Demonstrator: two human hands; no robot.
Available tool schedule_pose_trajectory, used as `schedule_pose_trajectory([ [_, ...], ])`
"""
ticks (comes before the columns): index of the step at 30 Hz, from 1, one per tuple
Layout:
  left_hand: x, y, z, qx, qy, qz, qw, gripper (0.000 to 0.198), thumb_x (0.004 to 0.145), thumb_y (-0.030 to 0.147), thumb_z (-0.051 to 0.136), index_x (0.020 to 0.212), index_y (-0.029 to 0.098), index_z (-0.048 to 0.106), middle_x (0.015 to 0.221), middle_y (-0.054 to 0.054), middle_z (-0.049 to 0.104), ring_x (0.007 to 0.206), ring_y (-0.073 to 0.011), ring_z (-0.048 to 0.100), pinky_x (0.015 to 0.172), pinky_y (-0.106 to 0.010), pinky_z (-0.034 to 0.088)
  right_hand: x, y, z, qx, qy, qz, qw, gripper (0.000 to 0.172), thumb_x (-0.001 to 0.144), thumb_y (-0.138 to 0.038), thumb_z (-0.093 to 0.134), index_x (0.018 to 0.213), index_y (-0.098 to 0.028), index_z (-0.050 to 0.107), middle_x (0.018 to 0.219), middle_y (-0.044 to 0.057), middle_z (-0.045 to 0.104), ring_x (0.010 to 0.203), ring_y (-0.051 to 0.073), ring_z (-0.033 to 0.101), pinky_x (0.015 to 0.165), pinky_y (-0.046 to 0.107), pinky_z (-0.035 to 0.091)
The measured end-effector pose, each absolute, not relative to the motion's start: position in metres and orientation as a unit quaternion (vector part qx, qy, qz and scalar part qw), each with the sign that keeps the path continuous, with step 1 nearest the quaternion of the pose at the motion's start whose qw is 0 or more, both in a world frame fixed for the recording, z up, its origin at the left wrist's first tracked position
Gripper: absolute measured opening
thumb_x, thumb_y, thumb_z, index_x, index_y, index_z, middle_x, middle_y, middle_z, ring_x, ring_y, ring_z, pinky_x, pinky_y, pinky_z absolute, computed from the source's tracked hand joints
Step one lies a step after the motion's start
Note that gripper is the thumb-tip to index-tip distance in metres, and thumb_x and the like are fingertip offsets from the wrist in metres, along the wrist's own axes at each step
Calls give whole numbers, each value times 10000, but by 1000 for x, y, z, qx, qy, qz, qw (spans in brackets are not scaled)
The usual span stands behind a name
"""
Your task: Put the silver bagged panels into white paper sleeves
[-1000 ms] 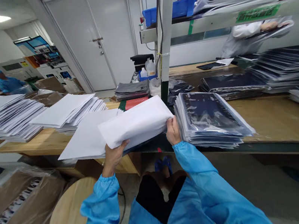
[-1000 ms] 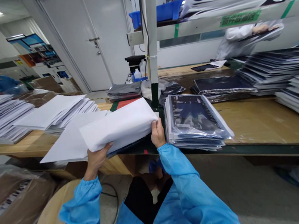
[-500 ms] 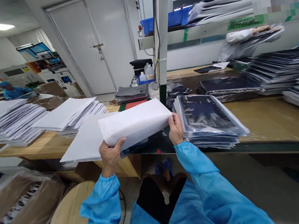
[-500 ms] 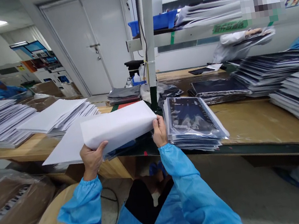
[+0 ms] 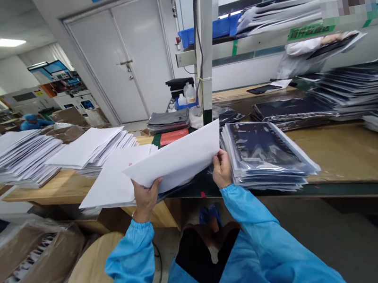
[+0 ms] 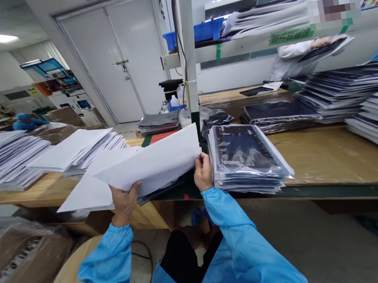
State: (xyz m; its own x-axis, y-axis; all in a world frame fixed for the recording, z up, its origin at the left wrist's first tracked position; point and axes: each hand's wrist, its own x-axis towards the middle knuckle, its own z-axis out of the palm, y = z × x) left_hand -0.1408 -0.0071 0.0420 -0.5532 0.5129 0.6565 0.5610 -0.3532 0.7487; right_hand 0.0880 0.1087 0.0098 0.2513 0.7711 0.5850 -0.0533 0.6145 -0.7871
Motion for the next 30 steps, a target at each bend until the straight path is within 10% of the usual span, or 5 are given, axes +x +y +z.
schedule_pose_trajectory([
  [30,-139,2,59,-469,-579,-667,24,856,524,545,884,1204,115,590,1056,-141,706,1094,-293,643,971,-396,523,86,114,16,-382,-475,245,754,197,877,-332,521,987,-182,586,940,83,656,897,234,629,859,408,509],
])
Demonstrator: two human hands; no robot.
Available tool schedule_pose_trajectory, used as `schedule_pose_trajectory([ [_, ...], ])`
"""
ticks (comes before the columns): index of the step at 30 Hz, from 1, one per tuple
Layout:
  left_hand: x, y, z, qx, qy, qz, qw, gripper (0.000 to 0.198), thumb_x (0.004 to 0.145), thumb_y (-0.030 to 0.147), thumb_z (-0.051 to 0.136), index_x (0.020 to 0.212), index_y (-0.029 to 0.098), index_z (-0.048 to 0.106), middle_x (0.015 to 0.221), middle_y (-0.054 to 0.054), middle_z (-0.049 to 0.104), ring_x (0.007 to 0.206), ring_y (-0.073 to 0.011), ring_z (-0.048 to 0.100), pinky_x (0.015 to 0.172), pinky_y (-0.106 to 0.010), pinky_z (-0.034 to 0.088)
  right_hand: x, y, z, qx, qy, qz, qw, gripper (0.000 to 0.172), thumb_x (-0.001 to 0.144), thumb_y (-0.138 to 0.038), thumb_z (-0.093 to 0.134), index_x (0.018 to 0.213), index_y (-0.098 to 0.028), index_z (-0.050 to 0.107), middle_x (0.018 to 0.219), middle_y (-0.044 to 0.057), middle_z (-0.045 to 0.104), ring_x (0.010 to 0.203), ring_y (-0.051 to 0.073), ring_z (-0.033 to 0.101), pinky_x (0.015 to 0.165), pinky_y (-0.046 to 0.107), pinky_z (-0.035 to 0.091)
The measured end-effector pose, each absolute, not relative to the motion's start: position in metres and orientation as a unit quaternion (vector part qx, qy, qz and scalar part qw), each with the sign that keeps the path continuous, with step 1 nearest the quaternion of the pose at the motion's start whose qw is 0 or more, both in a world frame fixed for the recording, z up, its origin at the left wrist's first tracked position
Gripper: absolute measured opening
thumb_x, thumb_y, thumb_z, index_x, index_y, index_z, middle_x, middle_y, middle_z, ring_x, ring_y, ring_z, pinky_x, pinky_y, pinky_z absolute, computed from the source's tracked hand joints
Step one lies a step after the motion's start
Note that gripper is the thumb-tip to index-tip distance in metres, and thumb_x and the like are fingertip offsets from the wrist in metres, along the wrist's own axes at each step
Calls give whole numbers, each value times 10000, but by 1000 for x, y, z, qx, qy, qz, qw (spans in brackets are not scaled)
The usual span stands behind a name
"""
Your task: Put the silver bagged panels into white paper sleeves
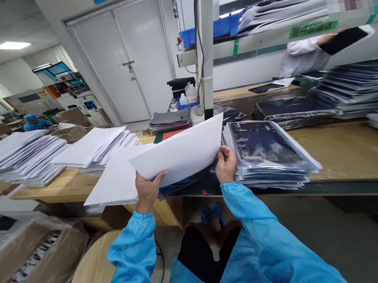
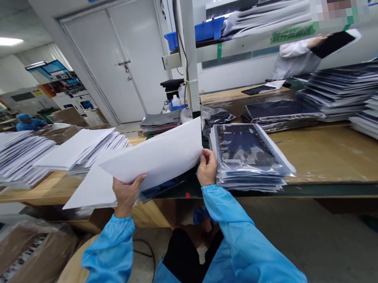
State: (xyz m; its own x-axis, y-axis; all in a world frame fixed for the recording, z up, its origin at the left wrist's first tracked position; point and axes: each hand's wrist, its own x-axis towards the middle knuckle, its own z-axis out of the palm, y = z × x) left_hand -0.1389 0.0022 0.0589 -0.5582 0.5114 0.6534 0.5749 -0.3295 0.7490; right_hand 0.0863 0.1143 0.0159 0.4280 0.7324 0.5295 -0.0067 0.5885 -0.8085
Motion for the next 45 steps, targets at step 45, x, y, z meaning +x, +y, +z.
schedule_pose_trajectory([
  [45,-112,-69,-2,-176,-575,-533,-596,309,704,303,822,874,112,648,620,-29,665,458,-135,579,371,-210,446,154,-25,-38,-432,-299,640,561,443,553,-470,904,817,-177,703,723,23,741,586,178,681,486,272,599],
])
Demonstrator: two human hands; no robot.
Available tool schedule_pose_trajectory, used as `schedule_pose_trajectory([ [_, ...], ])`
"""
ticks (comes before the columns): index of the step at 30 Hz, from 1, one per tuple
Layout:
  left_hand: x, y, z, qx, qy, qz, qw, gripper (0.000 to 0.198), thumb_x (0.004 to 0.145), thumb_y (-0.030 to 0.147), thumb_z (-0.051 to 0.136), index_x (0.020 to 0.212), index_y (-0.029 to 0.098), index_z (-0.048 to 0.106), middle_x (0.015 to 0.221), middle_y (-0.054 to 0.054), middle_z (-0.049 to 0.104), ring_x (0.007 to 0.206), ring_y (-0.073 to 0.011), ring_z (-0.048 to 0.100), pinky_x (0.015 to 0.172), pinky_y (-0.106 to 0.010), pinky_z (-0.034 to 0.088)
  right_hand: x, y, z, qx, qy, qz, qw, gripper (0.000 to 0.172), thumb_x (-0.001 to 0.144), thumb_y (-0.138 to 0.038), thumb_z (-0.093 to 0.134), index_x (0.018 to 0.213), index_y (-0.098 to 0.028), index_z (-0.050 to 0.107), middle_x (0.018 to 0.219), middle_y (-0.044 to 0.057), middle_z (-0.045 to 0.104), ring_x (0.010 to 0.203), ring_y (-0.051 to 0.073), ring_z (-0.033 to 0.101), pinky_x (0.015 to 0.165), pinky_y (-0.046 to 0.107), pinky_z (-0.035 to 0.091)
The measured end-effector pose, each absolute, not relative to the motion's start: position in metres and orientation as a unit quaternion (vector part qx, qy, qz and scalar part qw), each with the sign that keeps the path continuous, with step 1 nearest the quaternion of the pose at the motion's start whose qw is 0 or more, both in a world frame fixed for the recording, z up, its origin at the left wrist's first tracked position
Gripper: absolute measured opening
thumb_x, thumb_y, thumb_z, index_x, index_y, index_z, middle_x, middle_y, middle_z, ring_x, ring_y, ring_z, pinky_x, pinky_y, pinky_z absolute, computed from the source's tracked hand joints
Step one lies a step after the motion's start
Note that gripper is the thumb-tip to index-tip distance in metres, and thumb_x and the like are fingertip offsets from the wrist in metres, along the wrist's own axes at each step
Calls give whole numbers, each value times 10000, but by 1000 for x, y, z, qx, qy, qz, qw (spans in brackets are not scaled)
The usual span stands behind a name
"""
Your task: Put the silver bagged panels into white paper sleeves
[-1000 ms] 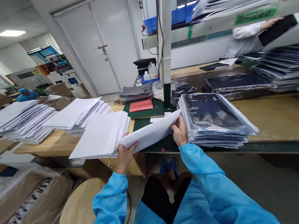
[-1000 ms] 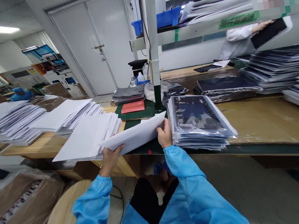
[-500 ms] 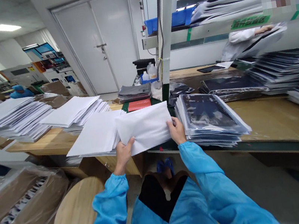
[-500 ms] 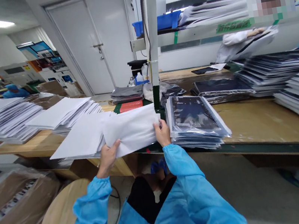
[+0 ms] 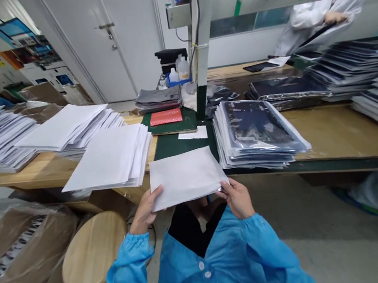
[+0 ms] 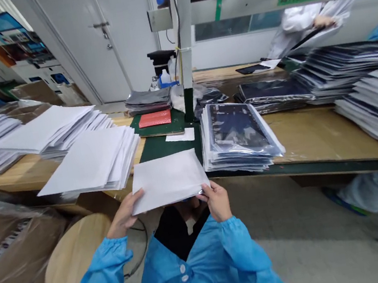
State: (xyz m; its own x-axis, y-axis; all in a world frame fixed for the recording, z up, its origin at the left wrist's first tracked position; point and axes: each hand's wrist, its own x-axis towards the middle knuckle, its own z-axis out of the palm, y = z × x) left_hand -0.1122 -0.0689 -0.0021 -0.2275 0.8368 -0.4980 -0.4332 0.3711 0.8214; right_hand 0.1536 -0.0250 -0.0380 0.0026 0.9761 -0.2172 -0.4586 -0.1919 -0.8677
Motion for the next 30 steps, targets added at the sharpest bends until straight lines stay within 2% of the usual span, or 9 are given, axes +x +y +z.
schedule_pose_trajectory([
  [2,-110,-79,-5,200,567,518,608,358,665,332,846,855,113,635,596,-26,646,424,-133,555,331,-212,413,150,-26,-45,-487,-275,586,586,478,537,-549,890,726,-178,655,497,-33,634,390,140,583,333,224,507],
  [4,-106,-85,-6,212,563,518,609,374,659,361,846,831,116,622,590,-27,638,413,-129,553,327,-212,418,144,-30,-48,-491,-253,582,597,522,573,-633,840,741,-192,618,446,-58,584,339,141,557,287,220,471],
  [7,-100,-89,-9,214,565,513,610,416,655,424,839,837,121,621,603,-31,647,398,-127,559,323,-208,424,132,-42,-48,-432,-234,679,545,594,645,-696,767,941,-200,626,686,10,719,522,196,691,359,251,552],
  [9,-97,-92,-11,229,565,497,617,470,613,455,859,841,113,630,619,-45,664,395,-128,569,322,-201,426,125,-49,-46,-411,-248,727,490,577,658,-619,811,1002,-189,636,799,50,749,610,213,723,404,255,581],
  [13,-98,-105,-10,287,555,459,632,524,576,490,873,827,93,640,571,-56,655,386,-136,579,336,-192,443,121,-56,-46,-393,-290,722,491,411,659,-425,880,909,-163,686,771,41,742,596,186,694,472,265,613],
  [20,-97,-136,22,347,531,440,636,505,650,578,779,769,110,630,553,-113,675,351,-180,580,286,-211,386,128,-59,-34,-306,-307,761,482,293,673,-383,873,850,-219,707,895,23,746,676,190,678,601,348,630],
  [22,-96,-141,35,326,544,476,609,506,622,596,776,702,121,617,498,-98,645,322,-176,552,267,-217,363,128,-59,-23,-268,-334,775,465,310,677,-368,865,909,-234,710,889,32,742,744,223,691,655,382,617],
  [26,-106,-141,68,268,578,595,490,440,629,542,765,665,143,584,455,-51,611,291,-145,505,256,-209,335,128,-57,-2,-189,-415,797,396,590,710,-389,828,1248,-267,619,1125,104,711,897,265,681,708,398,576],
  [30,-135,-115,102,213,560,733,322,334,687,429,741,787,155,578,509,7,629,328,-107,508,289,-175,335,126,-60,0,-206,-481,777,351,485,791,-424,763,1219,-228,650,1089,128,715,871,243,664,725,377,548],
])
